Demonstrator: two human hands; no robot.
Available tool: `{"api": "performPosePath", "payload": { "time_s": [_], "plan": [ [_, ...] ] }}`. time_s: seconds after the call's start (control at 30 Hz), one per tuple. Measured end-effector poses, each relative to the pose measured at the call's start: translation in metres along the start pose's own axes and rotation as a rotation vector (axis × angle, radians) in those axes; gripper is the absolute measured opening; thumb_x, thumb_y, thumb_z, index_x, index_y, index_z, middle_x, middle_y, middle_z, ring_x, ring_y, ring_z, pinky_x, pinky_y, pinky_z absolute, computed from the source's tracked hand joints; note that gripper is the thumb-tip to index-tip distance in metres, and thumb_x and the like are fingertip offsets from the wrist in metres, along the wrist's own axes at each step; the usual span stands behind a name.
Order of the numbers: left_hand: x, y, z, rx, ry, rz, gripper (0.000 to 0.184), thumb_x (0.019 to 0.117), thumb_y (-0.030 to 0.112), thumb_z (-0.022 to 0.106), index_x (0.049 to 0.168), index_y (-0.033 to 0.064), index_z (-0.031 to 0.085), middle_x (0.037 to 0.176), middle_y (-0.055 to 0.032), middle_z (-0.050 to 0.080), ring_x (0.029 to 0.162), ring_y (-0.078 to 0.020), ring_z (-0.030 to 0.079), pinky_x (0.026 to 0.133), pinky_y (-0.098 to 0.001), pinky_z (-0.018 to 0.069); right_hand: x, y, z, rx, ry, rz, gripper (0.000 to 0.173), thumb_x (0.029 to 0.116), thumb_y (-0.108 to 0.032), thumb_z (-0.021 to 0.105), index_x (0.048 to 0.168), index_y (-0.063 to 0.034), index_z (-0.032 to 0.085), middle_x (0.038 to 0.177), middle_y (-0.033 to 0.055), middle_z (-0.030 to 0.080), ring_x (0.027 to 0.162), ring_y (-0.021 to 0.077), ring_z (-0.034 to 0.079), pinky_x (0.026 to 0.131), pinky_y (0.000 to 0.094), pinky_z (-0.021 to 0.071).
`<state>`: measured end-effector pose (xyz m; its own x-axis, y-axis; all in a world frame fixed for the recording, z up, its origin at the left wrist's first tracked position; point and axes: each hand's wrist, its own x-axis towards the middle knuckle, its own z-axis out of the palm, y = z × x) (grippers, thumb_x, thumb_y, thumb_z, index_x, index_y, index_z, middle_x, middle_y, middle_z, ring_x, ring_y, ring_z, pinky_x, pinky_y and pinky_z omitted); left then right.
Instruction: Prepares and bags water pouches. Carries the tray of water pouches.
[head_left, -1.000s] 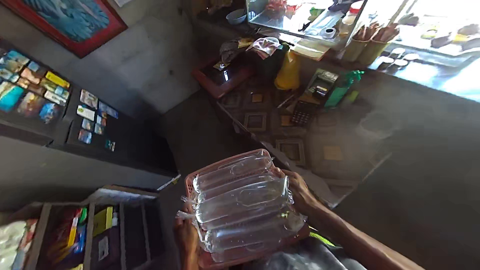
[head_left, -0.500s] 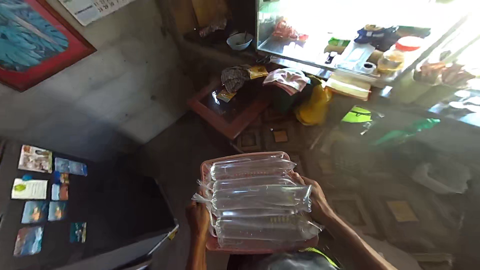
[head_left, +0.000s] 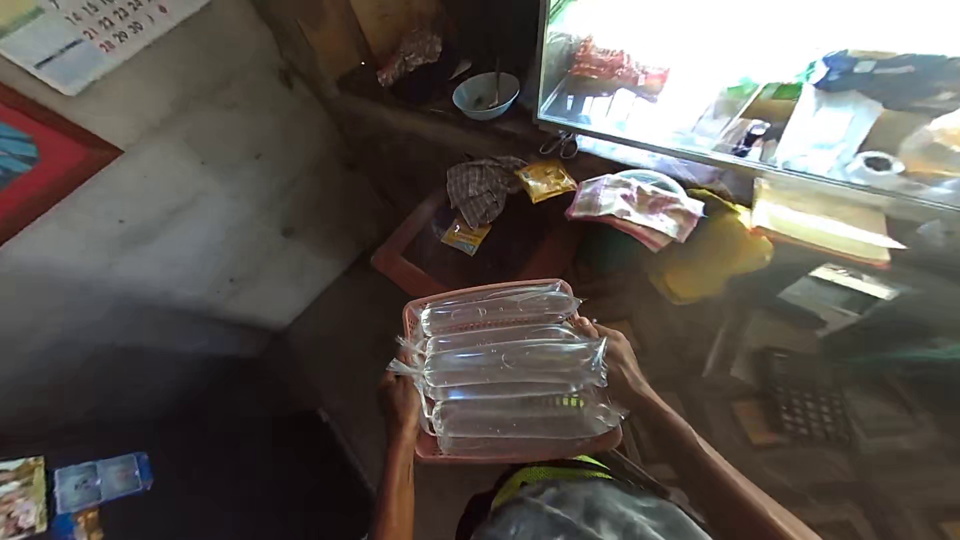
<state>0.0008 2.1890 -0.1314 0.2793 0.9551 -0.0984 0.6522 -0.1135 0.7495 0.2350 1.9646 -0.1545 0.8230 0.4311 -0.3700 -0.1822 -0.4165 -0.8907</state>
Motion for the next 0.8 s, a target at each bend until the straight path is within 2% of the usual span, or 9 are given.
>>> {"api": "performPosePath", "payload": {
  "time_s": [0.2,0.33,0.5,0.53,0.6,0.67,0.7,0.73,0.8],
  "plan": [
    [0.074,0.023,0.038,-0.051,-0.034,-0.040,0.031,0.1076,0.013,0.049,0.125,-0.0084,0.065,0.124,-0.0250,0.067,0.121,-0.0314,0.063,0.110,-0.0470,0.0451,0.074,-0.026,0.014,-0.090,-0.001,-0.010,0.042,0.1098,-0.032,0.046,0.103,0.0019,0.071,0.092,0.0131,0.069,0.087,0.0204,0.065,0.083,0.0466,0.0527],
    [0.109,0.033,0.060,-0.087,-0.056,-0.018,0.028,0.1066,0.008,0.049,0.121,-0.0087,0.067,0.119,-0.0237,0.069,0.116,-0.0277,0.064,0.106,-0.0421,0.0475,0.104,-0.026,0.018,-0.069,0.013,-0.090,0.039,0.1090,-0.028,0.046,0.113,0.0034,0.069,0.107,0.0158,0.071,0.101,0.0190,0.067,0.093,0.0433,0.0533],
    [0.136,0.049,0.068,0.002,-0.139,-0.077,0.033,0.1082,0.014,0.046,0.125,-0.0085,0.065,0.121,-0.0259,0.068,0.118,-0.0316,0.064,0.106,-0.0461,0.0469,0.118,-0.027,0.015,-0.215,-0.027,-0.247,0.040,0.1022,-0.016,0.052,0.131,0.0106,0.059,0.127,0.0223,0.066,0.120,0.0202,0.062,0.108,0.0367,0.0466],
    [0.142,0.052,0.070,0.001,-0.154,-0.082,0.034,0.1082,0.014,0.045,0.125,-0.0087,0.064,0.122,-0.0262,0.067,0.119,-0.0324,0.063,0.107,-0.0468,0.0465,0.121,-0.028,0.013,-0.230,-0.044,-0.258,0.043,0.1022,-0.014,0.051,0.135,0.0128,0.056,0.133,0.0258,0.062,0.126,0.0237,0.059,0.112,0.0383,0.0433],
    [0.149,0.051,0.078,-0.073,-0.161,-0.066,0.034,0.1076,0.015,0.046,0.123,-0.0092,0.065,0.118,-0.0258,0.068,0.115,-0.0316,0.064,0.104,-0.0460,0.0483,0.122,-0.029,0.011,-0.180,-0.029,-0.215,0.044,0.1024,-0.013,0.049,0.137,0.0137,0.052,0.136,0.0249,0.059,0.126,0.0191,0.058,0.111,0.0323,0.0446],
    [0.149,0.040,0.092,-0.257,-0.198,-0.083,0.038,0.1086,0.017,0.046,0.132,-0.0099,0.059,0.128,-0.0272,0.064,0.122,-0.0308,0.061,0.108,-0.0442,0.0468,0.116,-0.026,0.005,-0.086,0.007,-0.104,0.048,0.1017,-0.008,0.049,0.143,0.0159,0.042,0.140,0.0297,0.054,0.126,0.0250,0.057,0.110,0.0371,0.0452],
    [0.149,0.036,0.094,-0.358,-0.227,-0.106,0.041,0.1098,0.019,0.044,0.139,-0.0085,0.054,0.135,-0.0263,0.061,0.126,-0.0288,0.058,0.111,-0.0416,0.0455,0.115,-0.023,0.005,-0.010,0.001,-0.035,0.051,0.1050,-0.010,0.046,0.150,0.0104,0.033,0.144,0.0264,0.050,0.127,0.0226,0.055,0.108,0.0369,0.0472],
    [0.147,0.034,0.090,-0.442,-0.260,-0.120,0.045,0.1114,0.023,0.042,0.145,-0.0068,0.048,0.140,-0.0251,0.057,0.130,-0.0264,0.056,0.113,-0.0392,0.0434,0.115,-0.018,0.004,0.049,-0.065,-0.021,0.057,0.1071,-0.013,0.044,0.157,0.0050,0.022,0.153,0.0250,0.041,0.134,0.0235,0.051,0.110,0.0393,0.0465],
    [0.147,0.029,0.071,-0.439,-0.255,-0.102,0.048,0.1118,0.030,0.041,0.142,-0.0050,0.053,0.136,-0.0235,0.061,0.126,-0.0262,0.060,0.111,-0.0411,0.0465,0.092,-0.035,0.004,-0.024,-0.341,-0.168,0.066,0.1036,-0.008,0.044,0.156,0.0127,0.010,0.155,0.0343,0.034,0.137,0.0283,0.050,0.108,0.0394,0.0497]
  ]
}}
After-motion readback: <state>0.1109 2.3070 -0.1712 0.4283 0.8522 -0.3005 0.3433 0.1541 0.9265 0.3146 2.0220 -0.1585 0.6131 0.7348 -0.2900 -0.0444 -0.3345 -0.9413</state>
